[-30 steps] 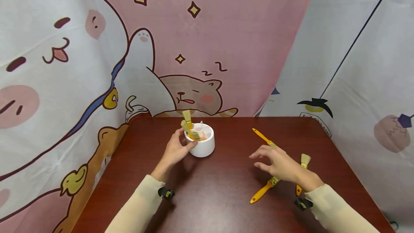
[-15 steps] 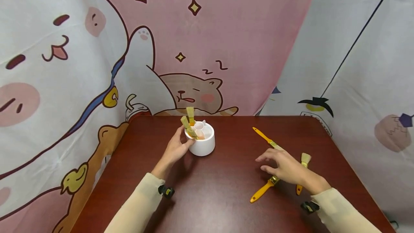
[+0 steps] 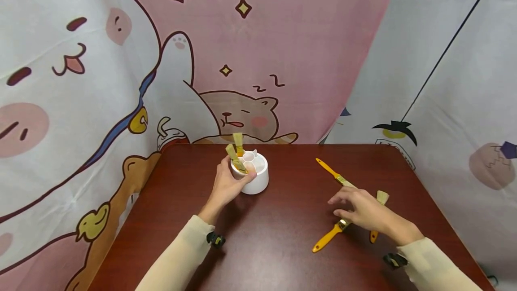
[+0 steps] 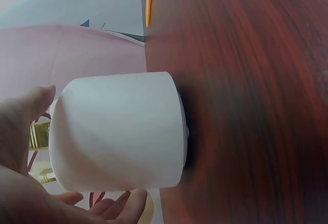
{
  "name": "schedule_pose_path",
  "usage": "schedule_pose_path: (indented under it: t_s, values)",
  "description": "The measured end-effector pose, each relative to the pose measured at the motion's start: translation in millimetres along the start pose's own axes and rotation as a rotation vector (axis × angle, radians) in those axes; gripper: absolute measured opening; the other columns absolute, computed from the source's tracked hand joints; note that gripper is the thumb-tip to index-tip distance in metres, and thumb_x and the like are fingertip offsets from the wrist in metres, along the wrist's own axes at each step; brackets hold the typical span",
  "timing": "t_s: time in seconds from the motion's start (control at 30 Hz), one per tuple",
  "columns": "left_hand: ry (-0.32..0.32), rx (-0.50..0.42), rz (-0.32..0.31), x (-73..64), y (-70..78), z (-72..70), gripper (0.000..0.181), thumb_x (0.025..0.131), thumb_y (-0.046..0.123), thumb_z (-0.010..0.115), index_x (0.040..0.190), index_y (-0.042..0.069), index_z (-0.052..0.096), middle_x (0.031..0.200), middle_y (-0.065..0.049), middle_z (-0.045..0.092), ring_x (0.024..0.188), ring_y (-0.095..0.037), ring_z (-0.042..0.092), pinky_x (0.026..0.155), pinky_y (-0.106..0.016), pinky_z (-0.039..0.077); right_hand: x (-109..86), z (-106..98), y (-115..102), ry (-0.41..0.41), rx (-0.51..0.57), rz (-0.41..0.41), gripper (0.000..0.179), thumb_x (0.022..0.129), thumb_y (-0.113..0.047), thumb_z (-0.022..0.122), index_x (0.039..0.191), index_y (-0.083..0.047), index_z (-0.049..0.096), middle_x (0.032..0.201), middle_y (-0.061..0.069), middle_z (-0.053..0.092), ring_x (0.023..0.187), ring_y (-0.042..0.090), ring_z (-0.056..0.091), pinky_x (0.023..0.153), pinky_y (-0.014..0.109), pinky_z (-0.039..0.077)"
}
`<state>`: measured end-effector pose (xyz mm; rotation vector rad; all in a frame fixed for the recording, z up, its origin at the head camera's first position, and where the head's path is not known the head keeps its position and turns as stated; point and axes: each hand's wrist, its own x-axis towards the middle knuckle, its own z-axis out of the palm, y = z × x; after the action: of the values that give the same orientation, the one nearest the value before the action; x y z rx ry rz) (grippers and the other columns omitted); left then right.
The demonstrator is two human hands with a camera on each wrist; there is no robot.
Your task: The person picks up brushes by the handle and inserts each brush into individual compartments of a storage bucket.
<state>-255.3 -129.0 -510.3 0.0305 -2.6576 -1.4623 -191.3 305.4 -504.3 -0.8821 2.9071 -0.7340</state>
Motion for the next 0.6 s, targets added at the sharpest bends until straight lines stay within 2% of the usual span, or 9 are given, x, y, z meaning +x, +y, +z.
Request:
schedule_pose_path:
  t_s: [0.17, 0.33, 0.43, 0.6]
  values:
    - [0.011, -0.007, -0.017, 0.1, 2.5, 1.8, 0.113, 0.092, 0.049, 0.097, 0.177, 0.006, 0.037, 0.165, -0.029, 0.054, 0.157, -0.047, 0.056, 0.132, -0.067, 0.046, -6.0, -0.7, 2.8, -0.020, 0.029, 0.002, 0.023, 0.100, -0.019, 0.094, 0.122, -0.017, 0.086, 0.114, -0.006, 0.082, 0.091, 0.009, 0.067, 0.077, 0.031, 0.062]
    - [0.011, -0.025, -0.011, -0.4, 4.6, 2.1, 0.111, 0.092, 0.046, 0.098, 0.175, 0.004, 0.037, 0.165, -0.029, 0.055, 0.158, -0.047, 0.055, 0.133, -0.066, 0.045, -10.8, -0.4, 3.7, -0.059, 0.068, 0.053, 0.018, 0.102, -0.019, 0.093, 0.117, -0.016, 0.084, 0.096, -0.015, 0.075, 0.079, -0.004, 0.058, 0.066, 0.023, 0.055]
    - [0.015, -0.050, -0.012, -1.0, 3.6, 2.6, 0.109, 0.092, 0.044, 0.098, 0.174, 0.004, 0.039, 0.165, -0.028, 0.056, 0.158, -0.046, 0.057, 0.132, -0.065, 0.046, -12.5, 0.0, 3.0, -0.094, 0.082, 0.110, 0.016, 0.103, -0.020, 0.092, 0.113, -0.015, 0.082, 0.090, -0.016, 0.074, 0.074, -0.004, 0.058, 0.063, 0.022, 0.054]
    - [0.014, -0.092, -0.015, -1.2, 0.0, 2.3, 0.102, 0.093, 0.041, 0.099, 0.170, 0.006, 0.041, 0.163, -0.025, 0.060, 0.149, -0.044, 0.065, 0.126, -0.062, 0.053, -15.0, 2.7, 0.7, -0.132, 0.124, 0.258, 0.021, 0.103, -0.027, 0.092, 0.106, -0.015, 0.075, 0.086, -0.008, 0.077, 0.065, 0.004, 0.061, 0.057, 0.025, 0.053]
